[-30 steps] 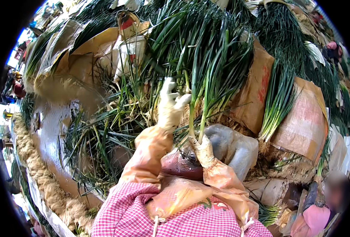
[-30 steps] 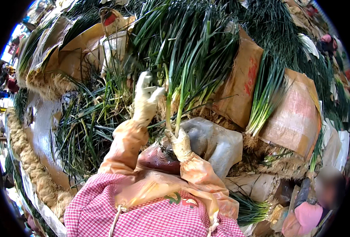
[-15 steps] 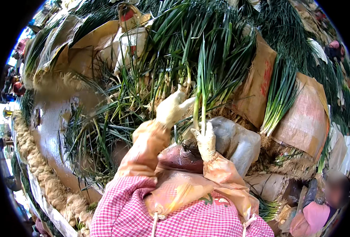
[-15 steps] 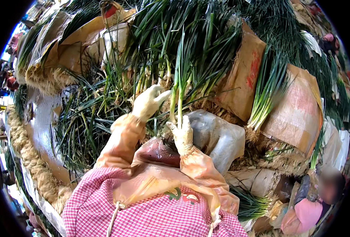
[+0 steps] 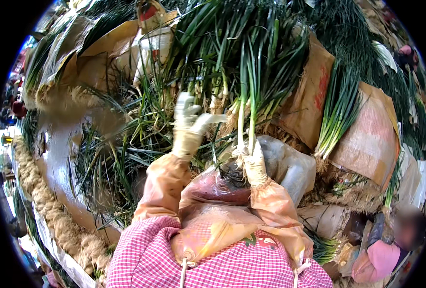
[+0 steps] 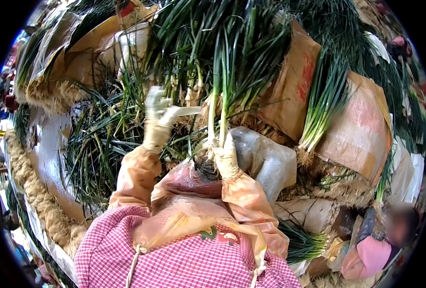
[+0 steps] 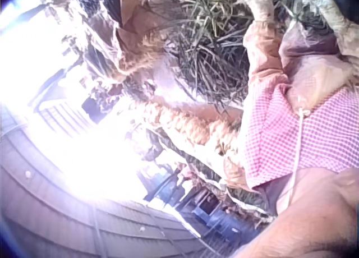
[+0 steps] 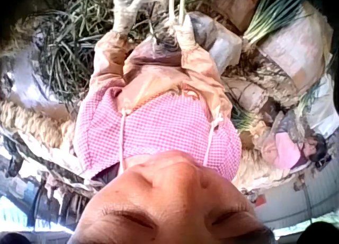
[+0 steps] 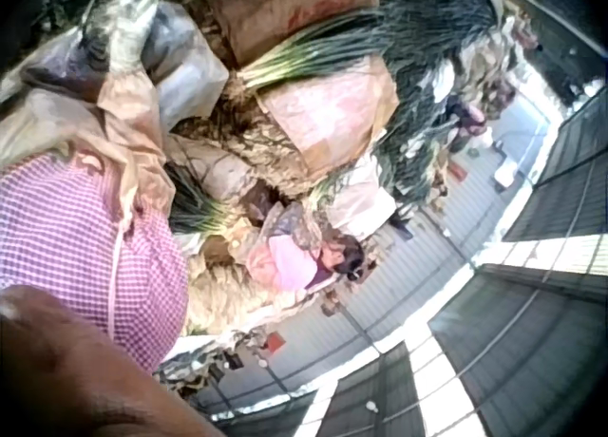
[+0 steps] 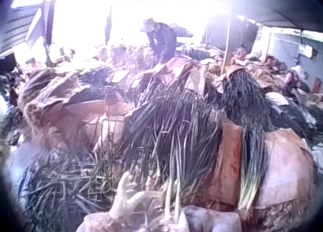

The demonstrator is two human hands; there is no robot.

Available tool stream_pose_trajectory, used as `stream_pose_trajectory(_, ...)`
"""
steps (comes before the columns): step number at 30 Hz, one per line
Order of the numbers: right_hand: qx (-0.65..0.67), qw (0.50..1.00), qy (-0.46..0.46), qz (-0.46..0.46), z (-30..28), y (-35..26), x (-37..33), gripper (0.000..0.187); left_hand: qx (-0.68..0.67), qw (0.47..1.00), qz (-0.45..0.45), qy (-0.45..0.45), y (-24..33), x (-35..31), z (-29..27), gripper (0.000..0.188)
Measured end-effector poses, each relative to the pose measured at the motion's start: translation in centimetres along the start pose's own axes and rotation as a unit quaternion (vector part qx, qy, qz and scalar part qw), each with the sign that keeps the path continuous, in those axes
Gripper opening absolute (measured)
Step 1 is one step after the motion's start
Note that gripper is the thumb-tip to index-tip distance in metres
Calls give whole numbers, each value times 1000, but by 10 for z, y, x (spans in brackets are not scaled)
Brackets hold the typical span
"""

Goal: The person sorts through a large pile of green onions, picking up bunches, inspecting them, and placing them into a plastic bag. The person wears gloves and an apron while working in a busy market environment.

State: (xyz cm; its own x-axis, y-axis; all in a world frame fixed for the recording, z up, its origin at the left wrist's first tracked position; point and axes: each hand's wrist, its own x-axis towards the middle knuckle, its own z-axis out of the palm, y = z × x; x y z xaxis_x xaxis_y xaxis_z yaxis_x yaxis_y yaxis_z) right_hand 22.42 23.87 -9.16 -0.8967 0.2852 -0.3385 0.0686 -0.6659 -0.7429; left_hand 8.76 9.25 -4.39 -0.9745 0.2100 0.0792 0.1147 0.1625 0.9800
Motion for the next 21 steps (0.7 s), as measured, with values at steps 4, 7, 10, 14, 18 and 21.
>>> stream_pose_trajectory(4, 111, 990, -24, 80, 13, -20, -4, 62, 101, 933, 64, -340, 20, -49, 46, 32)
stream_pose_trajectory(7, 137, 955, -162, 209, 0, -39, -12, 54, 212, 849, 78, -478, 25, -41, 33, 21)
stream_pose_trajectory(10, -303, 948, -80, 52, -11, -13, -9, 23, 397, 736, 282, -469, 31, -35, 9, 23)
stream_pose_trajectory(14, -59, 998, -17, 30, 3, 10, -2, 20, 440, 676, 32, -591, 25, -9, -8, 30)
stream_pose_trajectory(18, -142, 990, 9, 20, -1, 20, -1, 21, 493, 809, -105, -302, -10, 64, 11, 44)
stream_pose_trajectory(21, -298, 952, 0, -65, -6, 26, 5, 15, 468, 873, -70, -122, -25, 115, 59, 50)
